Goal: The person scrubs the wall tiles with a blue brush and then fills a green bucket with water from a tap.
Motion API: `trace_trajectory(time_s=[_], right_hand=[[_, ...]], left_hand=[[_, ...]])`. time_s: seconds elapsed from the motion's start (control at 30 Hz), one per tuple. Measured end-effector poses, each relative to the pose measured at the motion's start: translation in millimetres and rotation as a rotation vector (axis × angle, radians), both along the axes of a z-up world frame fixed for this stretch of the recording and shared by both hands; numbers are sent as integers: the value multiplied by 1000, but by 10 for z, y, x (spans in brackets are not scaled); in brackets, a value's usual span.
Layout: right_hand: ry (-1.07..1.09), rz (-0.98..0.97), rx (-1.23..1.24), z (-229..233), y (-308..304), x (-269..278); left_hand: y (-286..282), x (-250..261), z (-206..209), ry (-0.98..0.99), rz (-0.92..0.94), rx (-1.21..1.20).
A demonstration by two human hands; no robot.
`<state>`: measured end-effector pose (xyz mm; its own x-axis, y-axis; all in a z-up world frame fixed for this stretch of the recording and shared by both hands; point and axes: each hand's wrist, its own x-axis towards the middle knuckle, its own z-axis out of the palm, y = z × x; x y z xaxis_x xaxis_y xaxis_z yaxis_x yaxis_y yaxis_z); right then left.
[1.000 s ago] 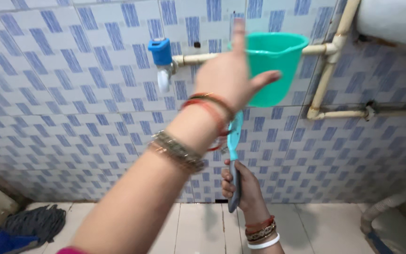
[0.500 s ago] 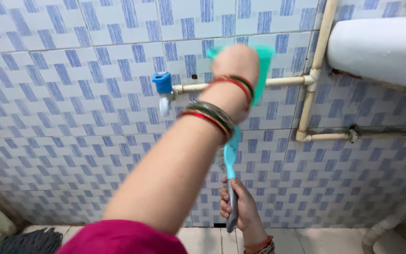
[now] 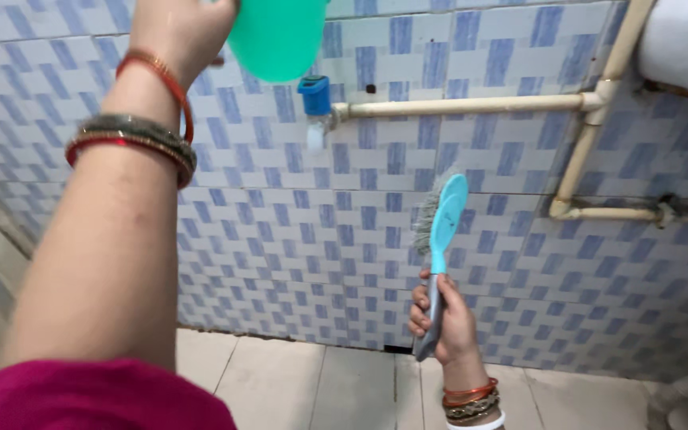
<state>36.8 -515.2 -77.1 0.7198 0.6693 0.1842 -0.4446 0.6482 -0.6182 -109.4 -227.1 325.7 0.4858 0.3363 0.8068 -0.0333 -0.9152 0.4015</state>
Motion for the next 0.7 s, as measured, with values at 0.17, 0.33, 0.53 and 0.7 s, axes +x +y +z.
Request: trace_trajectory(time_s=[0.17,0.33,0.53,0.7], right_hand=[[-31,-7,-20,8,-44,44],[-39,-17,-46,-4,38,14],[-30,13,-27,-122,165,45],[-3,24,-36,-195,296,74]], left_hand=[[897,113,-697,-29,-158,-367],[1229,212,-1326,30,-202,-518],[1355,104,-1413,-20,-375,-546],[1227,114,-1295,84,-349,-408]])
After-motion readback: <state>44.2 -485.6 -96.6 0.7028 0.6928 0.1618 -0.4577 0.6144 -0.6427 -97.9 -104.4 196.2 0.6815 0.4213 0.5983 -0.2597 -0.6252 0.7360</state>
